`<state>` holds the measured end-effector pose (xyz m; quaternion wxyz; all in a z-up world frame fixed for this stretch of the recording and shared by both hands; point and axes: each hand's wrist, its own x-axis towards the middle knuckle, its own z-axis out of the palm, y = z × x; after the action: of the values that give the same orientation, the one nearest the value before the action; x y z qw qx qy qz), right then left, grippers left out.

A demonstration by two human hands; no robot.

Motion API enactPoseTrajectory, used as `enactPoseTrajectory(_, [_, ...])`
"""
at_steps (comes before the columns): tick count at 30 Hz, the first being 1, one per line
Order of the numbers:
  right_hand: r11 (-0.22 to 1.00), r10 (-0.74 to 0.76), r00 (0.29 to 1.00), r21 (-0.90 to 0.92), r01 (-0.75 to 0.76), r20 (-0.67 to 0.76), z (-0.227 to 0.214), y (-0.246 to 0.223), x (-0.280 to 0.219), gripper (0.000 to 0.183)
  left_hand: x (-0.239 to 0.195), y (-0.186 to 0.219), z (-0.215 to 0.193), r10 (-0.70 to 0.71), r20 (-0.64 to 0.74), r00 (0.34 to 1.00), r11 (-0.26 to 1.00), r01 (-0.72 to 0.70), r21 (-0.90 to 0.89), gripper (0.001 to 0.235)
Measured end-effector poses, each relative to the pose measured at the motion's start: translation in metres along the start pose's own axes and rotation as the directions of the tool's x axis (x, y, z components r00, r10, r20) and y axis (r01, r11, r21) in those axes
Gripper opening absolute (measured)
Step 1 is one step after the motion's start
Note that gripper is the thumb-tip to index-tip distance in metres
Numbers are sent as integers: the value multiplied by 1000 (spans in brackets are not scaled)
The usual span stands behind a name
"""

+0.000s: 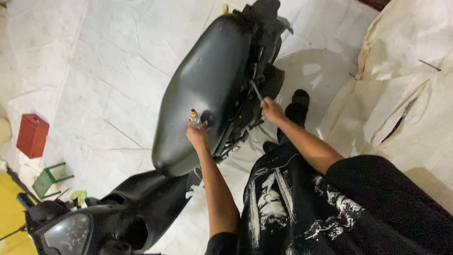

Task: The person uses a wrench to tighten bolts on the rear section of a black motorcycle. They hold a small bottle in their left hand while working with the wrench in their right hand, moving around the vehicle to access different fasteners.

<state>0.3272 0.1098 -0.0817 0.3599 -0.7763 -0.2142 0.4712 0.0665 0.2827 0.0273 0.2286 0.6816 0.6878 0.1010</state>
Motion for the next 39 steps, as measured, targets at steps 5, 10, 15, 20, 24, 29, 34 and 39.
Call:
enactPoseTrajectory(5, [999, 36, 996, 12, -35, -79, -12, -30, 8, 29, 7, -4, -3, 36, 55, 998, 999, -37, 30, 45])
enactPoseTrajectory(10, [984, 43, 996, -167, -57, -83, -20, -16, 22, 42, 11, -13, 9, 93, 41, 995, 994, -95, 54, 41])
enactPoseTrajectory(15, [948, -41, 999, -316, 28, -35, -42, -31, 7, 39, 11, 1, 1, 32, 103, 994, 997, -39, 65, 40])
enactPoseTrajectory(20, [930, -32, 993, -367, -11, -112, -45, -45, 24, 39, 10, 9, 7, -3, 76, 997, 999, 0, 36, 41])
enactPoseTrajectory(24, [927, -17, 1000, -374, 7, -23, -42, -29, 4, 36, 17, -16, 26, 122, 48, 991, 988, -126, 86, 45])
enactPoseTrajectory(29, [853, -43, 995, -521, -12, -93, -76, -39, 38, 35, 26, -18, 23, 189, 53, 981, 973, -194, 127, 45])
enactPoseTrajectory(34, [793, -10, 998, -608, 45, 60, -93, -51, 19, 21, 28, 3, 13, 79, 83, 993, 984, -91, 151, 39])
enactPoseTrajectory(39, [867, -55, 989, -485, 115, 136, -117, -61, 38, 31, 25, 9, -2, -68, 183, 981, 979, 31, 200, 40])
